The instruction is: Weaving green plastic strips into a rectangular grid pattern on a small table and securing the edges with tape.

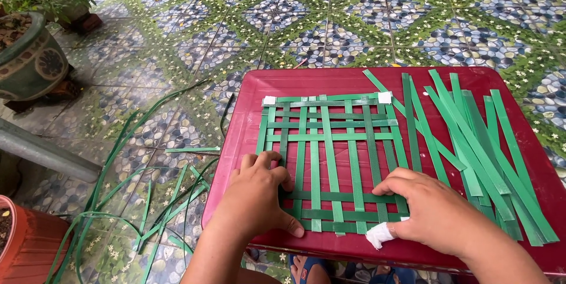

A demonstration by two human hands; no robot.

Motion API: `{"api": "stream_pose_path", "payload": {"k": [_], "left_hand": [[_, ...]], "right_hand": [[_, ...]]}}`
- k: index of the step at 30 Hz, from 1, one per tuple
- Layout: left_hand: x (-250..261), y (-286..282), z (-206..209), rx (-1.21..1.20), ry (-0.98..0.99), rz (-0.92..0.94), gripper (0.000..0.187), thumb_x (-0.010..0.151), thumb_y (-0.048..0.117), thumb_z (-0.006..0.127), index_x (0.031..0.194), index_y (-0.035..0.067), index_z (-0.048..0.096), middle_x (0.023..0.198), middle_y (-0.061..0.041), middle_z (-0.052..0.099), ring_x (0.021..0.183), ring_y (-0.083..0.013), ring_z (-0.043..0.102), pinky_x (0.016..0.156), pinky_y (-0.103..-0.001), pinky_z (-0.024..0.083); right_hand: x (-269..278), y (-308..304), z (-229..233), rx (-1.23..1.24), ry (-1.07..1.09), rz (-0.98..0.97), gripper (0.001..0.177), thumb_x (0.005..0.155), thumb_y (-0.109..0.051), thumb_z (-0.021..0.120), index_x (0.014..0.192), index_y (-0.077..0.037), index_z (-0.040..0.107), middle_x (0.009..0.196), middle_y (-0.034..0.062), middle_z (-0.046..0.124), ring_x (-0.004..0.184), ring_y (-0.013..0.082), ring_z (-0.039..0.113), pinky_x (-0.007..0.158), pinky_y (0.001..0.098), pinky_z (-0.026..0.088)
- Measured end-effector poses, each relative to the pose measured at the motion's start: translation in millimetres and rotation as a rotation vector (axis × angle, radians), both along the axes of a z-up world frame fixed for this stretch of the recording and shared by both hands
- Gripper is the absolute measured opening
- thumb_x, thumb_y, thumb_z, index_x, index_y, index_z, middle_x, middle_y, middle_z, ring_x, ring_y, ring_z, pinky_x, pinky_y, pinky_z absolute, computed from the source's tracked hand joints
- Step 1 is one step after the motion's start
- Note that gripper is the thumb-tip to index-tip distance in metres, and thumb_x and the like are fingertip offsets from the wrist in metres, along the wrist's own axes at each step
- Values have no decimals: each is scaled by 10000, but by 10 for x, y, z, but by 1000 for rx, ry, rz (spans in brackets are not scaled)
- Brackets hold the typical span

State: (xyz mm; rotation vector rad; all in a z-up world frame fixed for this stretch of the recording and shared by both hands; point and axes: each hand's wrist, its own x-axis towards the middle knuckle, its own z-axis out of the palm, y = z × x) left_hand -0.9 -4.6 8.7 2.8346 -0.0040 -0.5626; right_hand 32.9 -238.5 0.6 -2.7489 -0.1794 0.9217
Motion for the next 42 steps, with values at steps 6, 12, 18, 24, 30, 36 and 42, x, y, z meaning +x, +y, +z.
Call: {"api": "stream_pose_path", "payload": {"k": [6,12,18,24,30,36,42], "left_hand": [[-49,27,91,-230,-54,138,704,446,662,626,960,184,574,1413,-33,263,1315,-276,158,999,-599,235],[127,137,-235,-458,-312,578,565,762,288,617,1253,100,409,1267,-92,477,1148,-241,491,935,-412,428],[298,274,-389,-558,-206,714,585,767,239,567,1304,100,379,1250,-95,512,1160,-227,501,952,-365,421],[273,155,-30,-352,-13,769,506,707,157,485,1212,183,500,1079,-47,628,910,-228,608,756,-349,474],[221,182,-52,-172,-16,718,482,776,201,430,1257,179,411,1106,-81,595,964,-288,580,766,-415,481],[272,267,-182,-161,-104,672,466,764,216,440,1228,176,444,1151,-96,507,935,-293,577,755,-421,483],[302,284,-252,-179,-158,663,418,783,225,459,1198,178,451,1186,-68,471,915,-300,586,723,-444,482]], "right_hand": [[26,-179,-39,117,-84,-125,505,691,-239,719,1150,-376,561,865,-90,507,704,61,466,655,177,437],[78,-124,197,209,-175,-561,330,814,-379,531,1105,-253,621,890,44,657,814,188,579,681,331,435],[93,-102,132,444,-96,-674,321,853,-147,505,1153,-179,613,996,77,622,828,223,577,662,356,490],[124,-155,50,287,-153,-543,365,833,-327,498,1176,-233,579,1181,-59,610,1015,171,578,843,333,453],[153,-183,132,-137,-82,-341,430,879,-361,286,1303,-380,355,1292,-123,432,1142,126,500,846,370,505],[141,-123,187,-139,-36,-266,409,900,-316,306,1270,-460,400,1061,-123,535,952,67,576,701,262,474],[205,-251,82,-222,-135,-371,361,890,-428,297,1174,-392,517,1151,-112,513,1074,124,545,839,344,503]]}}
